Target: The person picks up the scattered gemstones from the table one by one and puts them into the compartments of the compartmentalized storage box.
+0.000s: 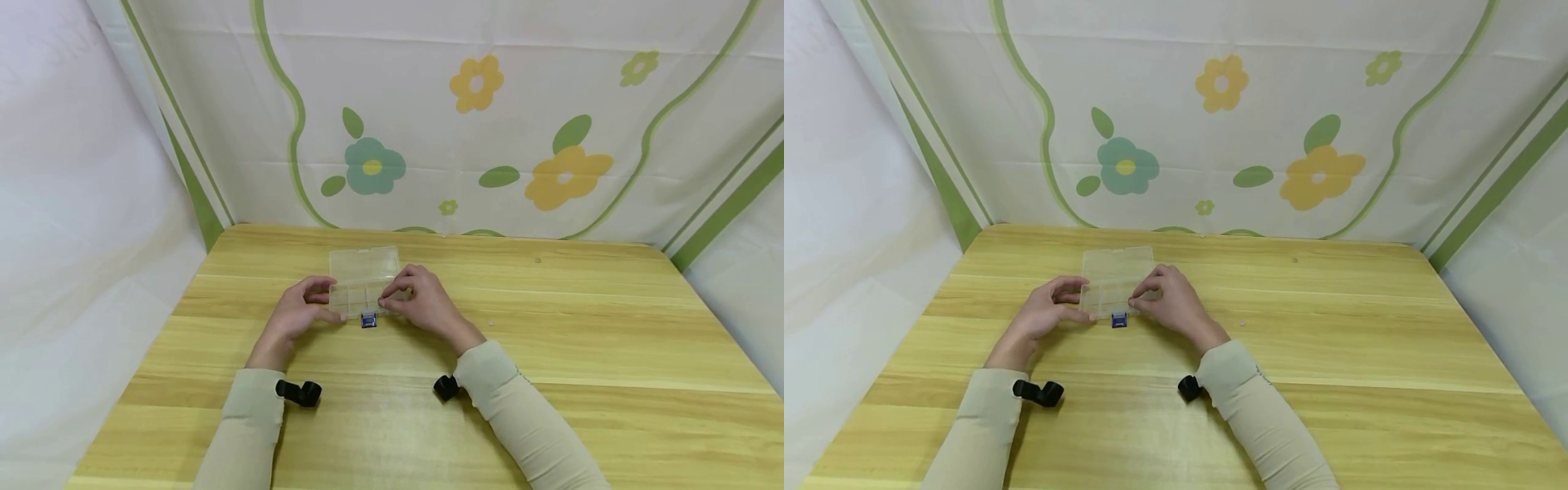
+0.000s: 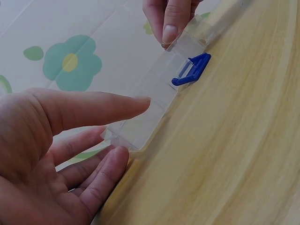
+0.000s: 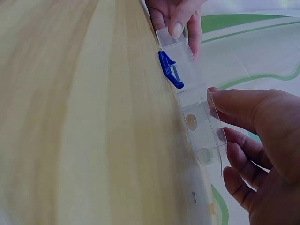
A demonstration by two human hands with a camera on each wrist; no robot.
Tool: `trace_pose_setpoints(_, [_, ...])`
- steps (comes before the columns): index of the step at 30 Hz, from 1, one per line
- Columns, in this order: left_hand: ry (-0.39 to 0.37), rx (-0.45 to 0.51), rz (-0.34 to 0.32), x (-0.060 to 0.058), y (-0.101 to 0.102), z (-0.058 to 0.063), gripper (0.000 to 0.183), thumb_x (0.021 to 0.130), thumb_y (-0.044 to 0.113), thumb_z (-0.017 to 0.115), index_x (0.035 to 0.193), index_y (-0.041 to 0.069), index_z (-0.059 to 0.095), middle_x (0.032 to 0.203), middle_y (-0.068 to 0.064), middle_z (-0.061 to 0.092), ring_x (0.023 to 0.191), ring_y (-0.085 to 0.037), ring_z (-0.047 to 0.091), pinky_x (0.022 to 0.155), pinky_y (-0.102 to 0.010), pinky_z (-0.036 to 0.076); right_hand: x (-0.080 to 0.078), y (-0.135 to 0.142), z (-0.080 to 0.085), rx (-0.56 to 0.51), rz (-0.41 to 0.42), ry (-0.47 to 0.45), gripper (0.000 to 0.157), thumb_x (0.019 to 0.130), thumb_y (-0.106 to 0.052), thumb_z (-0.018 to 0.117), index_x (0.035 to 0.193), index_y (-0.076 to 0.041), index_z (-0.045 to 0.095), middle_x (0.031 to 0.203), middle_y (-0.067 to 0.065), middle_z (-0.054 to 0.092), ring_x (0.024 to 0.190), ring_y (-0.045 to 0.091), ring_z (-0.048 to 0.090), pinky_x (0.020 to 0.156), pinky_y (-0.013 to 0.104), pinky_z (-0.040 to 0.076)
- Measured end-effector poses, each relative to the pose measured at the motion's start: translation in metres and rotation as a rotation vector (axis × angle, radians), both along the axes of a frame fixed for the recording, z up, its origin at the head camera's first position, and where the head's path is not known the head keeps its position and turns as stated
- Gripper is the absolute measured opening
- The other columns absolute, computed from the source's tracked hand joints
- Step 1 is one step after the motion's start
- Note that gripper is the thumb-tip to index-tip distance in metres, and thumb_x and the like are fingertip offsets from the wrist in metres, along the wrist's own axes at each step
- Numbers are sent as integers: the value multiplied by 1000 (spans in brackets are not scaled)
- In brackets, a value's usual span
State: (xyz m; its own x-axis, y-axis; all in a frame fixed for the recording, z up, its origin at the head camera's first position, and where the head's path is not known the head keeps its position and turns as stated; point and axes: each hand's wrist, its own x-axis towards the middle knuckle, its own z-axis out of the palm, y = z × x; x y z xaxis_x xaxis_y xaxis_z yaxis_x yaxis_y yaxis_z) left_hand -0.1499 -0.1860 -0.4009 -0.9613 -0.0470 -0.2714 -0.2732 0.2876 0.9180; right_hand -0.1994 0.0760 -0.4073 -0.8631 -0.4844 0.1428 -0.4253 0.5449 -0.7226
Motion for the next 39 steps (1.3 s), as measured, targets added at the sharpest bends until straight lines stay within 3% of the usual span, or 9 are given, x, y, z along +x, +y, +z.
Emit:
trace_pose_setpoints(9, [5, 1, -6, 0, 0, 0, 77, 80, 1, 91, 149, 9, 60, 156, -16, 57, 136, -34, 53, 113, -47, 44, 1, 0, 0, 13, -10, 0, 5, 95, -27, 85, 97, -23, 86, 107, -1, 68, 102, 21, 58, 85, 37, 48])
trace_pose_setpoints(16, [6, 0, -12, 2, 1, 0, 78, 79, 1, 91, 150, 8, 59, 157, -17, 56, 137, -36, 53, 114, -50, 43, 0, 1, -1, 12, -13, 0, 8, 94, -29, 86, 98, -23, 85, 107, 0, 69, 100, 22, 58, 82, 36, 49])
trace_pose_setpoints(23, [16, 9, -14, 2, -1, -3, 76, 80, 2, 90, 149, 8, 59, 155, -18, 56, 136, -36, 54, 114, -49, 43, 1, 5, -1, 3, -27, 19, 12, 95, -27, 85, 104, -18, 85, 107, 0, 71, 99, 24, 61, 83, 35, 52])
trace_pose_setpoints(39, [20, 16, -13, 3, -2, -3, 78, 80, 2, 90, 150, 8, 58, 156, -19, 55, 137, -37, 53, 115, -52, 42, -10, 39, 1, -4, -137, 2, 17, 95, -23, 83, 110, -15, 83, 110, 1, 75, 104, 22, 64, 86, 38, 54])
